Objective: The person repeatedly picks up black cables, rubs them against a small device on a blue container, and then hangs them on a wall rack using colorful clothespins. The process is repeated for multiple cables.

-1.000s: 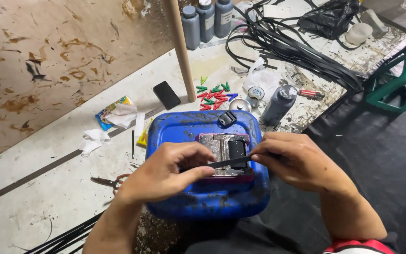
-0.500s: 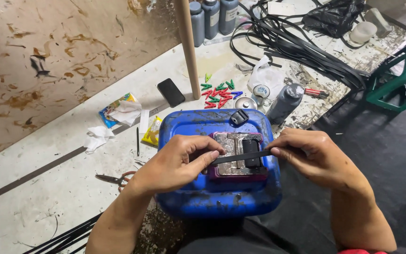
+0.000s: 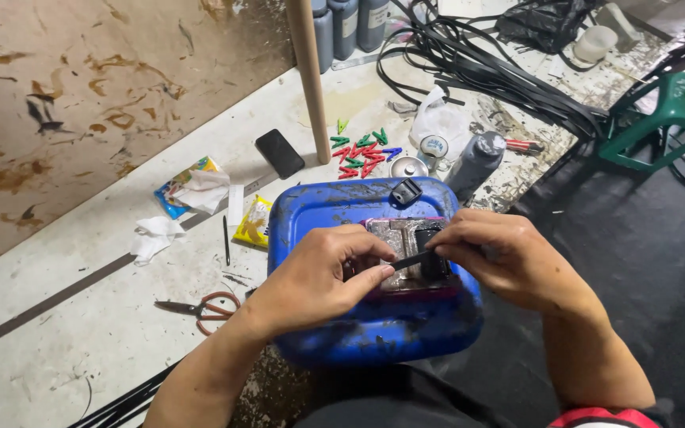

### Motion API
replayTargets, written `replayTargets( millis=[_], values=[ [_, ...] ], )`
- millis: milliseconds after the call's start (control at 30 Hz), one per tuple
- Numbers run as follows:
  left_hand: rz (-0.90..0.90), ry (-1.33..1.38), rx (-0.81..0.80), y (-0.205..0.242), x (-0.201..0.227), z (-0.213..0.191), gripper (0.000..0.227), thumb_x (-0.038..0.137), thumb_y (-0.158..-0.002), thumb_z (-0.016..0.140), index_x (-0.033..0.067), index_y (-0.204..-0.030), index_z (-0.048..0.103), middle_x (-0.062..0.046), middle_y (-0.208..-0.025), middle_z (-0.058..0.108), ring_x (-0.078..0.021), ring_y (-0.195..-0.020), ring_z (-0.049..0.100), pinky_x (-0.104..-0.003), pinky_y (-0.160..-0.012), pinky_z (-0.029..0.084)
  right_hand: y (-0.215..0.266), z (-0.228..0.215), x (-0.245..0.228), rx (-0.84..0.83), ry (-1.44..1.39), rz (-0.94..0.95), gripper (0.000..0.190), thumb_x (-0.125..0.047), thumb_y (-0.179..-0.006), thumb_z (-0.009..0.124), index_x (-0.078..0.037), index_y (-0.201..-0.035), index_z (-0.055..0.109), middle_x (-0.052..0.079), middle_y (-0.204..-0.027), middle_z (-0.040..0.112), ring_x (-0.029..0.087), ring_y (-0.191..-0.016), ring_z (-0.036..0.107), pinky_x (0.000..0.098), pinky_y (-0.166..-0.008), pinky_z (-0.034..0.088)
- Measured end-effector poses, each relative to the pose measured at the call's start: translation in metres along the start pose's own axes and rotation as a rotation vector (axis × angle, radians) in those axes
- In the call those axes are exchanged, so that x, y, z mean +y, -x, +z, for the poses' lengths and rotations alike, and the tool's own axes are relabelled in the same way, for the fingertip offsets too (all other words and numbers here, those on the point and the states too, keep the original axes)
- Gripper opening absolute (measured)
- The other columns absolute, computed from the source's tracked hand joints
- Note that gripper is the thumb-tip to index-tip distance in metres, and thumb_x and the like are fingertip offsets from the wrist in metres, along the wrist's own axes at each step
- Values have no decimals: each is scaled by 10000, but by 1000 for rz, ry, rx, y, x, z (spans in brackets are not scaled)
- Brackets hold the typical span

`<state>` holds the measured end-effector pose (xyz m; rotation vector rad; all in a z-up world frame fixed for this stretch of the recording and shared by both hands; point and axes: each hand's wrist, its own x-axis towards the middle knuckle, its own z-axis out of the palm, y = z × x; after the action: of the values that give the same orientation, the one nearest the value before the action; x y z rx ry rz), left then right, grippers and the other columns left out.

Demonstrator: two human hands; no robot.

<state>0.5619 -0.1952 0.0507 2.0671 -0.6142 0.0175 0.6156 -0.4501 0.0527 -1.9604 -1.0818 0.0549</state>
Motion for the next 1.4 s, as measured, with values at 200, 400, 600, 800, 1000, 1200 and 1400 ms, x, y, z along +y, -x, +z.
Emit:
replayTargets(
  millis=[200,400,600,800,1000,1200,1400],
  values=[
    [57,-165,49,1,-13,0,95,158,-905,677,104,-966,727,-47,-848,695,-218,-729,662,-342,-688,494,13,6,16,-14,160,-22,202,-150,-1005,576,-104,-1134,725,65,-957,642,184,-815,636,296,-725,505],
    [90,-168,-37,-9,-21,3,178,106,-888,680,87,-1052,746,-149,-846,700,-392,-804,716,-437,-693,570,9,25,23,162,235,-164,127,-25,-933,660,-90,-947,768,66,-850,692,265,-703,643,362,-620,544],
    [84,-197,-26,-7,-28,-1,154,96,-905,659,135,-1021,754,-109,-841,686,-368,-814,707,-410,-718,571,10,20,26,147,310,-175,163,-21,-934,633,-105,-981,763,74,-938,693,290,-821,645,383,-663,544],
    [88,-201,-25,-9,-17,-8,151,100,-929,663,132,-1043,756,-117,-837,692,-372,-815,714,-423,-715,577,10,23,35,141,304,-209,126,-40,-944,636,-78,-968,754,78,-922,688,283,-829,657,373,-671,558],
    [80,-204,-42,-8,-22,-6,149,76,-919,664,127,-1015,766,-96,-829,697,-338,-795,723,-389,-712,578,9,26,39,157,312,-235,159,-47,-956,608,-96,-987,756,74,-896,691,279,-804,653,370,-662,560],
    [117,-225,-23,-7,-34,1,113,87,-923,673,134,-990,751,-86,-841,683,-325,-820,716,-382,-719,581,10,27,41,157,348,-243,157,-83,-970,599,-107,-978,754,66,-924,703,266,-815,652,354,-665,560],
    [190,-234,-64,-14,-31,5,73,66,-914,646,106,-894,703,-109,-821,650,-358,-800,691,-414,-693,571,18,23,43,185,391,-244,112,-31,-927,650,-93,-918,743,81,-908,693,286,-799,645,365,-672,557]
  ],
)
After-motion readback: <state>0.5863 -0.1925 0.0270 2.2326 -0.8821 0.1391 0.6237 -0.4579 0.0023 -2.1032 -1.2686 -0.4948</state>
